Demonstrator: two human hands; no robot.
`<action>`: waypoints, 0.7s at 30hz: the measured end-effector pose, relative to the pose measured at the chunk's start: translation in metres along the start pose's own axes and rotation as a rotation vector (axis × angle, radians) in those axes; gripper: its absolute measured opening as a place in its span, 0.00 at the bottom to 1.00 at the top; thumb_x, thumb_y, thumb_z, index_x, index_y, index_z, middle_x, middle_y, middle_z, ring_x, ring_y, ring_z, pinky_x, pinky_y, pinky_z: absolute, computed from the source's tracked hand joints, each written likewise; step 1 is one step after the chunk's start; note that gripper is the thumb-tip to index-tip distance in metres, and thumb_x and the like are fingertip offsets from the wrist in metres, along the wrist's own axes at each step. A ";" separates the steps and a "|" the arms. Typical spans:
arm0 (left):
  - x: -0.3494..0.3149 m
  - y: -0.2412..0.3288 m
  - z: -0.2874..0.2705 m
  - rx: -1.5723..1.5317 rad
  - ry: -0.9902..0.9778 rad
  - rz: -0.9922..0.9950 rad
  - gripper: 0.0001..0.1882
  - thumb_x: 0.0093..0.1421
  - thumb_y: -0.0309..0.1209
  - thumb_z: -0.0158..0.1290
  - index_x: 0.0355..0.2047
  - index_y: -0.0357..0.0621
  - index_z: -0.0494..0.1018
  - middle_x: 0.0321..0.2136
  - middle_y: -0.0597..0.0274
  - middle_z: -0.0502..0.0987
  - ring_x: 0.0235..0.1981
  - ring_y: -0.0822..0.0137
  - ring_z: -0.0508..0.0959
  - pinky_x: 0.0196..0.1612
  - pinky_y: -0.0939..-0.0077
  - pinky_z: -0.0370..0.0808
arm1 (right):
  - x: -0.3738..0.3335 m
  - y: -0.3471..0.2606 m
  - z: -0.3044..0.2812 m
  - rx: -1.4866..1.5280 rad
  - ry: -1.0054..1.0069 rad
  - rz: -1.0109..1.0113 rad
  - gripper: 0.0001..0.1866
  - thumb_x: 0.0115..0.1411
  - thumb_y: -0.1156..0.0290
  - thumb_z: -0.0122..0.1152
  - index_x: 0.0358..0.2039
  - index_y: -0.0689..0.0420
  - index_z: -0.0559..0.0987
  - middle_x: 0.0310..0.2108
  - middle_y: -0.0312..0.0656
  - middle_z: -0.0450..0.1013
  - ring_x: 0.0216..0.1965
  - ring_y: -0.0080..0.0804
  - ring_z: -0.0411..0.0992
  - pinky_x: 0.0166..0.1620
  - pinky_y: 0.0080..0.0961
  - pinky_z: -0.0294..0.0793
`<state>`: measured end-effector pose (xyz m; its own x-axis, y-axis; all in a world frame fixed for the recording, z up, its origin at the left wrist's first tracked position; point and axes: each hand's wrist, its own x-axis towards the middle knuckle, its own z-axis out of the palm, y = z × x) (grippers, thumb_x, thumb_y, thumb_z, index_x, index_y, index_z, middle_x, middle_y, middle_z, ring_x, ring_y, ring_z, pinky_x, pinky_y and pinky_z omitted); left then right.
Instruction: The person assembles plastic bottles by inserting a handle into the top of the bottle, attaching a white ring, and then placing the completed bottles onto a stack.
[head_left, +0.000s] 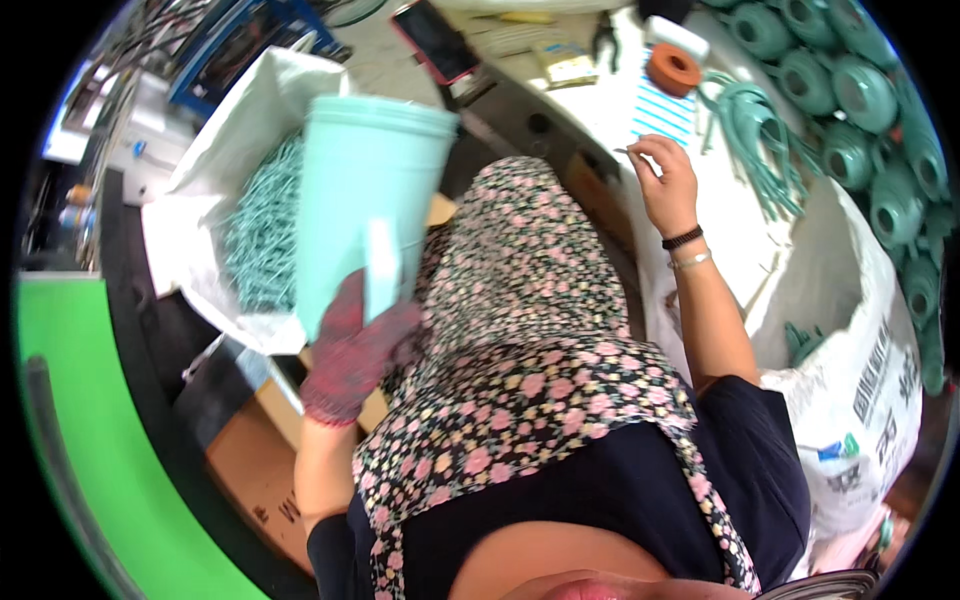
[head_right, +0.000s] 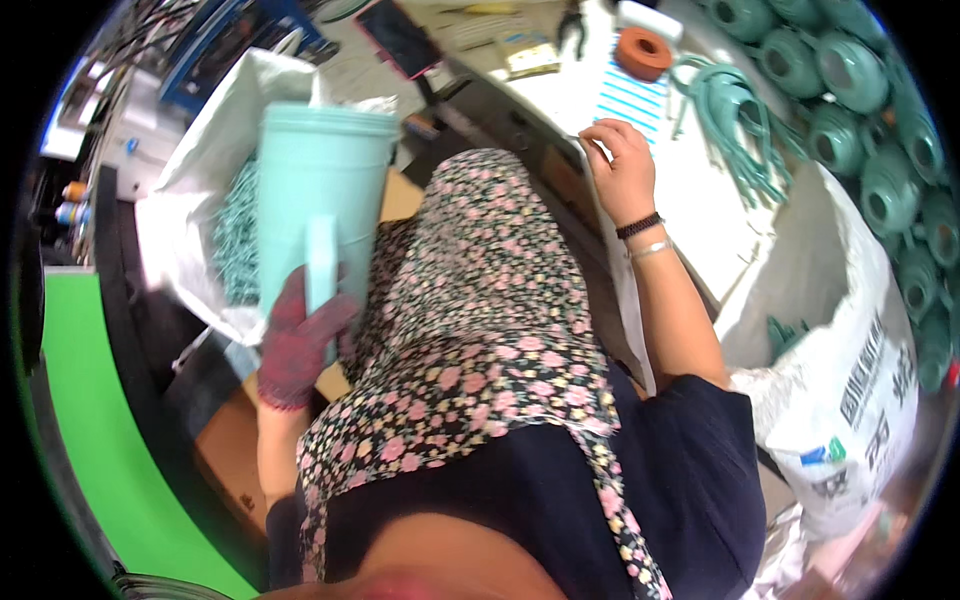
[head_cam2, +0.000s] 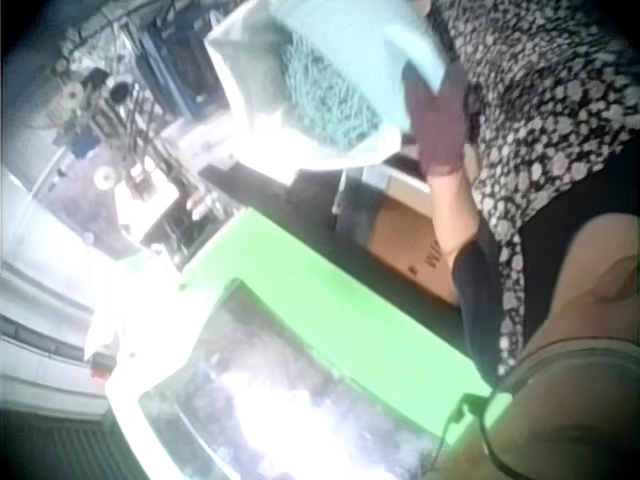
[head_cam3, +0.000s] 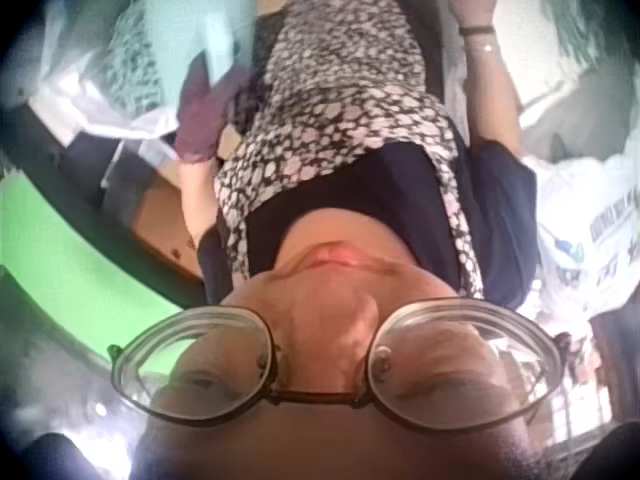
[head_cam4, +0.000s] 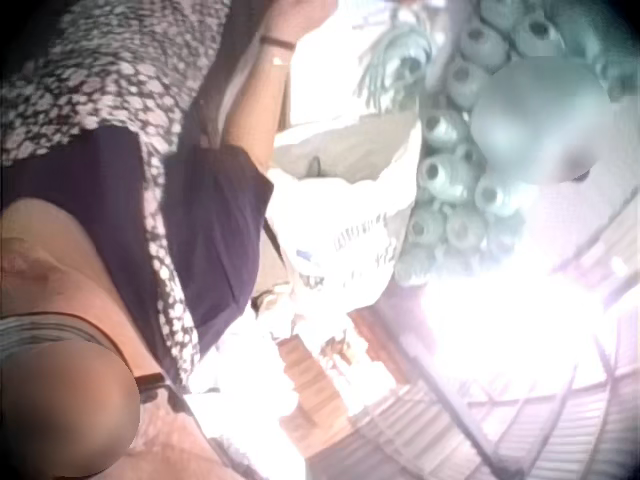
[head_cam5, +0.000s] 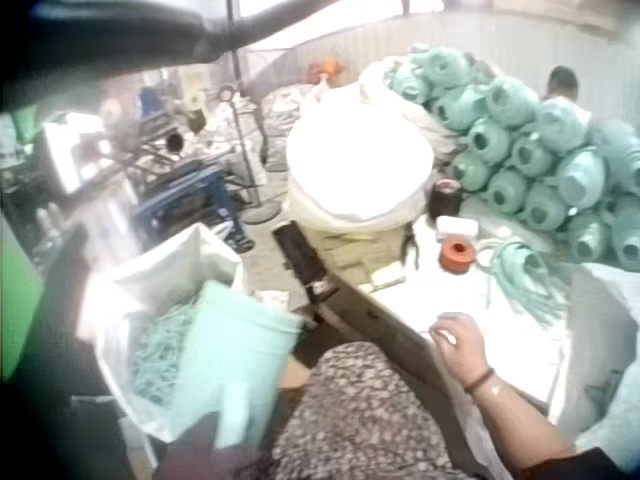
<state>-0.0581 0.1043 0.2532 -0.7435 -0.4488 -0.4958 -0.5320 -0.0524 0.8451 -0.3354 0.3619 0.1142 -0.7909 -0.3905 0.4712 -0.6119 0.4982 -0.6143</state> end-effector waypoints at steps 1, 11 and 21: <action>0.005 0.004 0.005 0.045 -0.053 0.000 0.20 0.57 0.29 0.56 0.48 0.35 0.67 0.24 0.65 0.72 0.19 0.74 0.71 0.22 0.80 0.68 | -0.001 -0.038 0.008 0.354 -0.089 0.226 0.06 0.58 0.79 0.58 0.36 0.59 0.80 0.36 0.37 0.76 0.33 0.24 0.73 0.37 0.22 0.73; 0.020 -0.047 -0.003 0.573 0.074 0.441 0.25 0.57 0.37 0.57 0.51 0.37 0.67 0.30 0.58 0.75 0.25 0.68 0.75 0.31 0.71 0.72 | 0.008 -0.178 0.094 1.054 -0.491 0.202 0.22 0.56 0.77 0.59 0.49 0.59 0.62 0.28 0.34 0.70 0.28 0.16 0.67 0.31 0.15 0.68; 0.014 -0.075 -0.001 0.604 0.077 0.489 0.25 0.54 0.40 0.61 0.48 0.40 0.69 0.34 0.48 0.77 0.34 0.52 0.78 0.36 0.61 0.75 | 0.000 -0.202 0.113 0.607 -0.319 0.029 0.20 0.51 0.67 0.69 0.35 0.59 0.65 0.22 0.37 0.69 0.22 0.23 0.68 0.27 0.20 0.70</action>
<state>-0.0278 0.1013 0.1833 -0.9321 -0.3570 -0.0609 -0.2954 0.6522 0.6982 -0.2112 0.1733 0.1669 -0.7098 -0.6390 0.2963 -0.4051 0.0261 -0.9139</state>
